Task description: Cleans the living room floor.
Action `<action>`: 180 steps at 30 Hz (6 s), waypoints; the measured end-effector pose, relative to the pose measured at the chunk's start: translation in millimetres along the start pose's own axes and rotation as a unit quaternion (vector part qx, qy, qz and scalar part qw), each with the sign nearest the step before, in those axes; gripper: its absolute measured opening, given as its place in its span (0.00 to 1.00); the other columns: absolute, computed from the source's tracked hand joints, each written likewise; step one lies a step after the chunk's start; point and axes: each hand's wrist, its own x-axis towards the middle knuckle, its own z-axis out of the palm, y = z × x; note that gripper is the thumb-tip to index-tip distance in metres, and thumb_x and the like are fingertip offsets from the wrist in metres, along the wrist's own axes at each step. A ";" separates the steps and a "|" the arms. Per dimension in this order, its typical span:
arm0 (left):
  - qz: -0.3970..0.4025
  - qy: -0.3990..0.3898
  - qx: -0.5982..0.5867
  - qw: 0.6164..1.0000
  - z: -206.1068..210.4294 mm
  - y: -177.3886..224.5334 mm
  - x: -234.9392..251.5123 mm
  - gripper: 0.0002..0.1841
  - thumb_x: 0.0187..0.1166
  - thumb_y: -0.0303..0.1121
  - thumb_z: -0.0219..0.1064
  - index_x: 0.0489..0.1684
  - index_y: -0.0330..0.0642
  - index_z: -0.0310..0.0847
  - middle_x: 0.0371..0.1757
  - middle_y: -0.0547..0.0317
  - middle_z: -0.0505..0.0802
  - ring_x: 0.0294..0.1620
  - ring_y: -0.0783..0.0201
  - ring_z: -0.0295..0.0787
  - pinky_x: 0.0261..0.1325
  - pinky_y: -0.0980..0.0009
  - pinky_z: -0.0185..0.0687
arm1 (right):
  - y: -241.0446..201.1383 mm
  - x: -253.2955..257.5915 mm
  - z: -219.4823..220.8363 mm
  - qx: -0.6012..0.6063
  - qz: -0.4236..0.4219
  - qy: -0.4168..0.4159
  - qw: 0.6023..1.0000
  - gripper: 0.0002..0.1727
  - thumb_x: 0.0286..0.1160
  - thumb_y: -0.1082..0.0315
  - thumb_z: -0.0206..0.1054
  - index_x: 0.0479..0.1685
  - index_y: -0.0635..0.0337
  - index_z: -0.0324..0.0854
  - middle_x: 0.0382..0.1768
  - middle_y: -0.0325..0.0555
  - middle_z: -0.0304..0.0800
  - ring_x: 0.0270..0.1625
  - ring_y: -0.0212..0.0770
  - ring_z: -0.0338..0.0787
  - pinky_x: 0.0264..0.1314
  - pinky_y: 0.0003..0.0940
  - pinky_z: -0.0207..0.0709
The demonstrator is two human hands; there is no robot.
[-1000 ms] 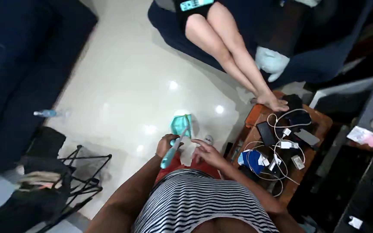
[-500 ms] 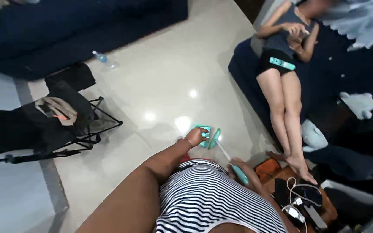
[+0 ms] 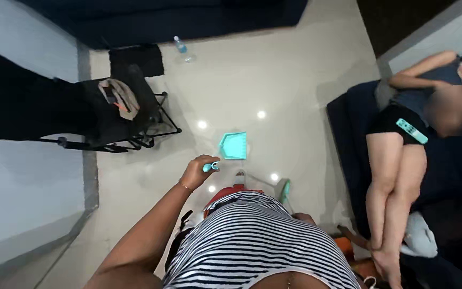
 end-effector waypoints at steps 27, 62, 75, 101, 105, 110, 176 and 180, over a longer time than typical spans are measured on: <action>-0.276 0.405 -0.032 0.871 -85.3 36.1 -35.2 0.22 0.63 0.30 0.82 0.56 0.32 0.88 0.47 0.54 0.95 0.47 0.75 0.91 0.60 0.75 0.85 | -279.7 324.2 -129.4 -0.080 0.171 -0.126 0.974 0.04 0.79 0.71 0.65 0.42 0.64 0.81 0.22 0.41 0.82 0.17 0.32 0.77 0.19 0.28 0.73; -0.396 0.506 -0.077 0.763 -182.6 -63.2 165.9 0.20 0.66 0.38 0.80 0.51 0.33 0.91 0.50 0.49 0.96 0.55 0.65 0.93 0.65 0.68 0.86 | -823.5 668.4 149.5 -0.109 0.022 -0.259 0.960 0.18 0.84 0.74 0.59 0.70 0.65 0.72 0.33 0.44 0.83 0.18 0.30 0.73 0.18 0.23 0.67; -0.446 0.520 -0.099 0.722 -202.6 -76.1 208.6 0.20 0.64 0.35 0.79 0.52 0.32 0.91 0.48 0.47 0.96 0.50 0.61 0.94 0.62 0.64 0.87 | -817.1 642.8 -13.5 -0.162 0.118 -0.172 0.965 0.16 0.81 0.76 0.59 0.66 0.66 0.72 0.27 0.42 0.78 0.16 0.30 0.71 0.14 0.24 0.65; -0.382 0.469 -0.081 0.792 -283.1 -117.1 275.5 0.20 0.65 0.32 0.78 0.53 0.28 0.89 0.48 0.42 0.95 0.51 0.58 0.93 0.64 0.62 0.85 | -817.2 619.7 -78.0 -0.222 0.107 -0.212 0.946 0.33 0.80 0.74 0.63 0.87 0.59 0.63 0.31 0.45 0.81 0.16 0.33 0.73 0.17 0.28 0.70; -0.388 0.456 -0.068 0.798 -297.5 -115.4 289.8 0.20 0.65 0.30 0.78 0.53 0.28 0.89 0.48 0.42 0.95 0.50 0.57 0.93 0.63 0.60 0.86 | -802.1 660.0 -50.5 -0.267 0.107 -0.261 0.921 0.32 0.80 0.71 0.66 0.86 0.56 0.67 0.37 0.47 0.85 0.17 0.33 0.73 0.19 0.29 0.71; -0.389 0.449 -0.060 0.802 -304.1 -114.4 299.3 0.20 0.66 0.33 0.78 0.54 0.29 0.89 0.48 0.43 0.95 0.51 0.58 0.93 0.64 0.61 0.85 | -787.6 678.9 -105.3 -0.319 0.133 -0.221 0.912 0.29 0.80 0.71 0.65 0.83 0.57 0.70 0.38 0.47 0.85 0.20 0.35 0.75 0.22 0.32 0.73; -0.271 0.347 -0.112 0.891 -488.3 -333.6 419.8 0.17 0.69 0.26 0.80 0.57 0.34 0.90 0.56 0.39 0.94 0.60 0.45 0.92 0.71 0.46 0.81 | -1351.1 494.3 -247.7 -0.813 -0.236 0.195 0.495 0.21 0.51 0.68 0.89 0.48 0.42 0.95 0.38 0.62 0.93 0.45 0.71 0.90 0.40 0.77 0.78; -0.282 0.360 -0.124 0.881 -490.2 -326.5 431.6 0.18 0.69 0.28 0.80 0.57 0.34 0.90 0.57 0.41 0.94 0.61 0.48 0.92 0.72 0.48 0.81 | -1376.8 514.3 -262.9 -0.763 -0.344 0.222 0.500 0.16 0.57 0.58 0.88 0.37 0.56 0.92 0.32 0.70 0.89 0.39 0.77 0.88 0.35 0.82 0.73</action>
